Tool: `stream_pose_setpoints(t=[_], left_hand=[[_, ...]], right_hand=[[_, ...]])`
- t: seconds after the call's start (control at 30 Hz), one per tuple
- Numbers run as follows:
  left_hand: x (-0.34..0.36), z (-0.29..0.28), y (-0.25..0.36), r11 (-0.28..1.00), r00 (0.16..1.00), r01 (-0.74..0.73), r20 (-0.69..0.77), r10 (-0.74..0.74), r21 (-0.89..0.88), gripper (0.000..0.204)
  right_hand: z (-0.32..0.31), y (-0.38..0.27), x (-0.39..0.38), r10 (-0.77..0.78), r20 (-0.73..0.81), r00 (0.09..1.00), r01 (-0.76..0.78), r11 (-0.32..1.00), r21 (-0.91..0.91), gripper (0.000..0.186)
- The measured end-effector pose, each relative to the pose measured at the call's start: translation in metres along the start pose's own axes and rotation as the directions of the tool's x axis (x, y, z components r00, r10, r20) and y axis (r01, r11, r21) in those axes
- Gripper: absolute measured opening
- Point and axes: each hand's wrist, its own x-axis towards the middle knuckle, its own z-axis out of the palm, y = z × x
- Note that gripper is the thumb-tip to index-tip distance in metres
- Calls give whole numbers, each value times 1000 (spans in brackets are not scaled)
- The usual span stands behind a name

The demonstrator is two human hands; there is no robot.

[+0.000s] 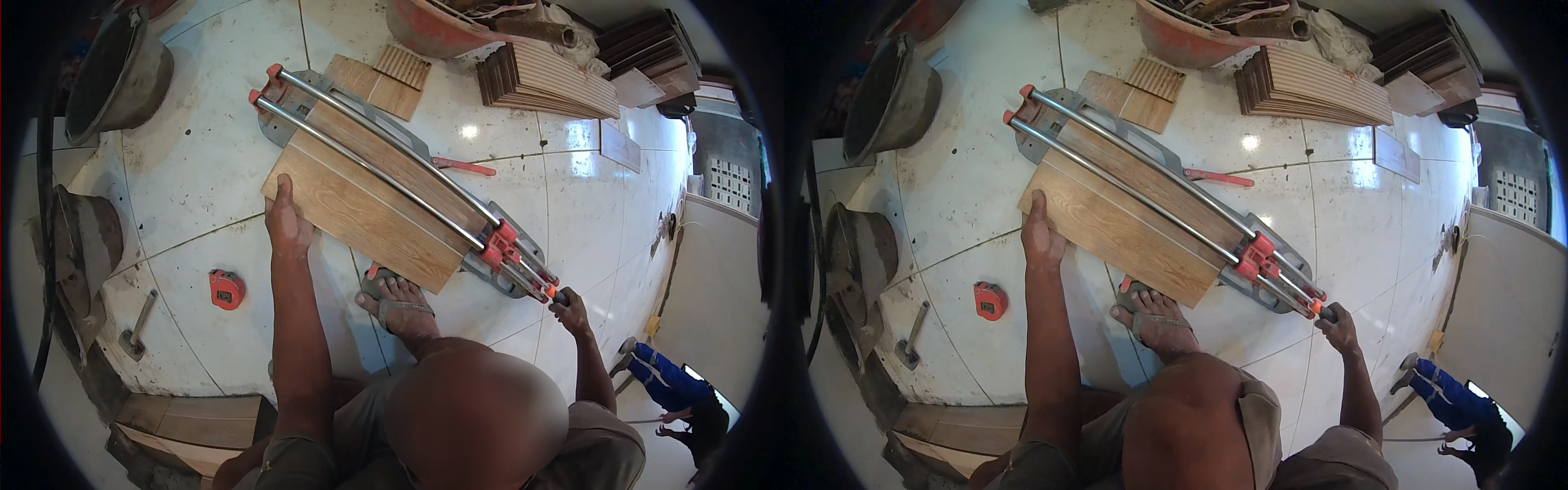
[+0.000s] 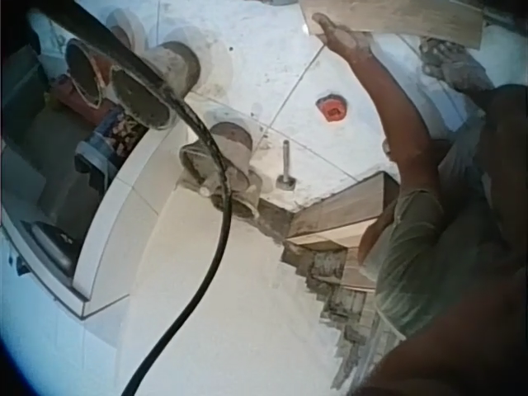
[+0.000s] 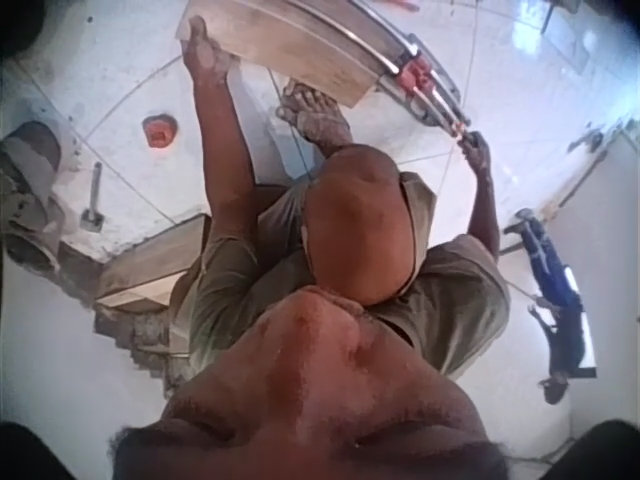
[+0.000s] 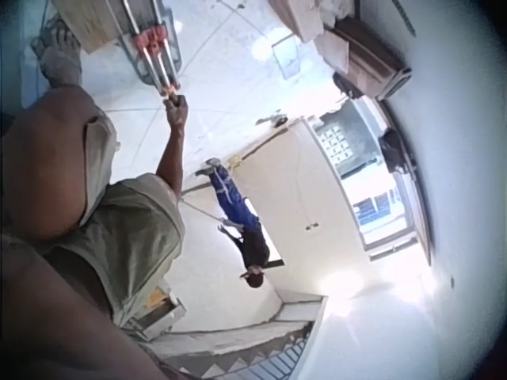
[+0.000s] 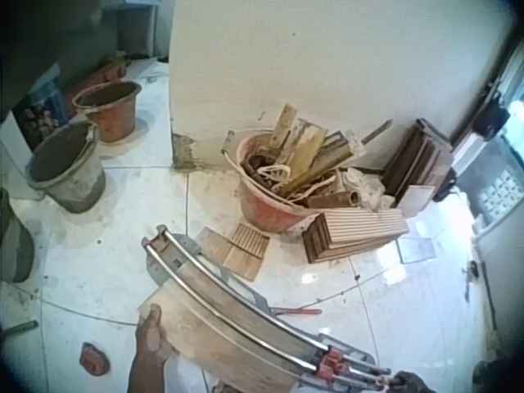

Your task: Measure, cut, and install wood-look tiles onto a set of stairs using mortar and a tile cutter.

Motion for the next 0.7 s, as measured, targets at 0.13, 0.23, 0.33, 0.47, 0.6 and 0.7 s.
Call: stream_pose_setpoints(t=[0.13, 0.23, 0.33, 0.47, 0.6, 0.7], left_hand=[[-1, 3, 0, 1000, 1000, 2, 9, -2, -6, 58], [-1, 5, 1, 1000, 1000, 3, -1, -3, -8, 56], [-1, 3, 1, 1000, 1000, 0, -12, 0, -7, 56], [-2, 0, -2, 1000, 1000, 2, -14, -3, -31, 56], [-2, 3, -2, 1000, 999, -19, -30, 19, -9, 58], [-3, 4, -2, 999, 999, -39, -5, 39, -12, 59]], right_hand=[[2, -41, -1, -74, -11, 997, 74, 995, 73, 51], [14, -70, 2, -147, -18, 989, 146, 988, -43, 61], [20, -88, 1, -192, -34, 981, 189, 980, -69, 60], [24, -97, -4, -234, -75, 969, 217, 958, -185, 57], [30, -98, -7, -260, -109, 959, 234, 950, -206, 54], [29, -96, -7, -285, -89, 954, 267, 948, -175, 54]])
